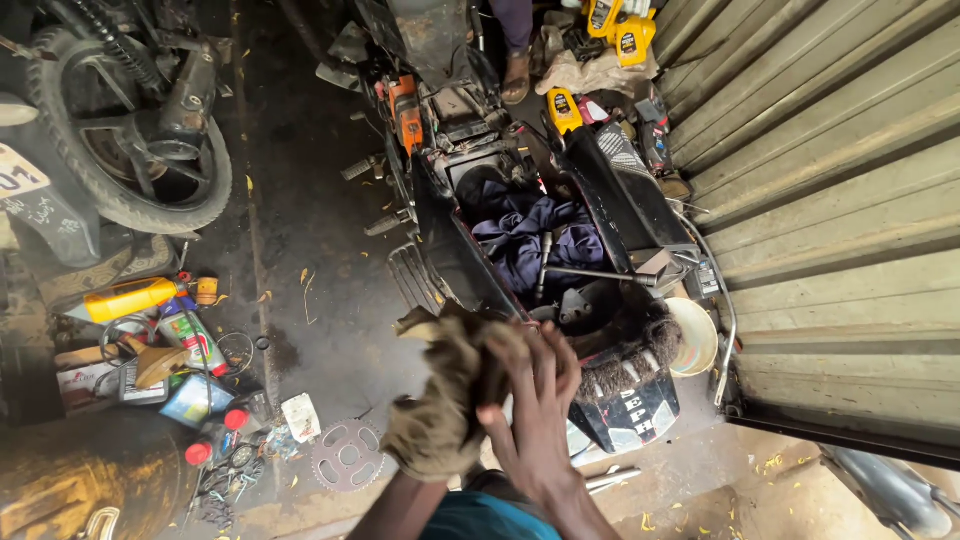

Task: Repairing a motorcycle by inspecting internal components, cleaning parts with a rag, and reassembling the seat area.

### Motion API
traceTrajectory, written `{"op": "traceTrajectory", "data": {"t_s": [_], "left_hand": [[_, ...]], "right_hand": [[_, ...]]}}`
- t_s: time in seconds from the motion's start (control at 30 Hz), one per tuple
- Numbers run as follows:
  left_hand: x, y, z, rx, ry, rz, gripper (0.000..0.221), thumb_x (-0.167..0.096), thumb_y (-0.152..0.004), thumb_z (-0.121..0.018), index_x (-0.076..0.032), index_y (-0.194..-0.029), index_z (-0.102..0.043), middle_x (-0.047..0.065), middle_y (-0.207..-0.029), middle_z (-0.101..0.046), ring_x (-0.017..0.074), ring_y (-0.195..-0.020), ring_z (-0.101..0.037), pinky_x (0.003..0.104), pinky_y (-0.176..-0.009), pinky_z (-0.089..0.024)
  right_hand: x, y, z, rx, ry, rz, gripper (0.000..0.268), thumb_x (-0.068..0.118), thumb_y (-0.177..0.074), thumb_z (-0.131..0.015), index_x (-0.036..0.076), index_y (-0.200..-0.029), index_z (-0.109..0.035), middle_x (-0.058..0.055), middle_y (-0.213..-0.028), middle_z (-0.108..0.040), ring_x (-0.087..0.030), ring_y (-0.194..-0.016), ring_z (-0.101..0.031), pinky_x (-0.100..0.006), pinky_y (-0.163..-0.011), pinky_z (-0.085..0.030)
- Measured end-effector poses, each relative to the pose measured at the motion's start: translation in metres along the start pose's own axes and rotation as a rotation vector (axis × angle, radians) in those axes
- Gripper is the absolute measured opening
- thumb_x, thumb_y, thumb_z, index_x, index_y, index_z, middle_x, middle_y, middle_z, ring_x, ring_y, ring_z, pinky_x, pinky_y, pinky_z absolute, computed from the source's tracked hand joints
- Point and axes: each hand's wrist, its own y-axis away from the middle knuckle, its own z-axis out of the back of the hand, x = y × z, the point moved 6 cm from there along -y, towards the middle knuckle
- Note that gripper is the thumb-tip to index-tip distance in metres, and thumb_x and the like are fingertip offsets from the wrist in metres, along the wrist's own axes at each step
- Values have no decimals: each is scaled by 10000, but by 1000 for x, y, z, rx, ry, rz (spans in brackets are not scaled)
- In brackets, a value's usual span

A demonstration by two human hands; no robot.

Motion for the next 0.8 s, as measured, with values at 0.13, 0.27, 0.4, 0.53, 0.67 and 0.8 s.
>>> {"op": "traceTrajectory", "data": {"t_s": [0.13, 0.27, 0.4, 0.53, 0.67, 0.8], "left_hand": [[-16, -4, -33, -3, 820, -172, 491, -260, -1088, -477, -10, -1506, -415, 132, -1468, -511, 257, -1338, -524, 372, -1111, -441], [0, -9, -46, -7, 1364, -94, 529, -301, -1054, -416, -48, -1517, -385, 105, -1516, -507, 229, -1399, -514, 351, -1168, -431], [49, -25, -66, -12, 1220, -20, 491, -266, -1073, -449, -32, -1501, -398, 123, -1460, -535, 251, -1333, -544, 386, -1105, -473], [98, -48, -94, -19, 1228, -38, 490, -269, -1071, -445, -35, -1499, -401, 122, -1457, -539, 247, -1331, -548, 381, -1106, -475], [127, -59, -114, -25, 1241, -47, 489, -271, -1068, -442, -38, -1497, -404, 120, -1454, -542, 243, -1330, -551, 377, -1107, -478], [133, -58, -124, -30, 1256, -46, 489, -273, -1066, -439, -41, -1495, -408, 119, -1452, -545, 239, -1328, -555, 373, -1107, -481]], "right_hand": [[9, -27, 4, -75, 356, 91, 768, 692, -1039, -239, 137, -1529, -442, -188, -1603, -359, -441, -1524, -194, -630, -1213, -133], [0, -27, 1, -110, 416, 40, 751, 687, -1026, -220, 172, -1522, -446, -170, -1592, -353, -446, -1543, -142, -667, -1208, -90], [4, -33, 5, -148, 388, 23, 771, 693, -1028, -205, 163, -1544, -420, -160, -1598, -355, -446, -1553, -146, -660, -1221, -81], [4, -40, 13, -158, 338, -41, 783, 701, -1022, -231, 154, -1557, -400, -171, -1618, -330, -447, -1553, -134, -641, -1220, -70], [6, -43, 19, -172, 335, -87, 788, 696, -1017, -260, 143, -1566, -379, -182, -1629, -308, -451, -1552, -108, -638, -1211, -59], [6, -47, 24, -206, 332, -104, 794, 705, -1018, -261, 145, -1572, -364, -182, -1631, -302, -442, -1551, -117, -630, -1215, -66]]}}
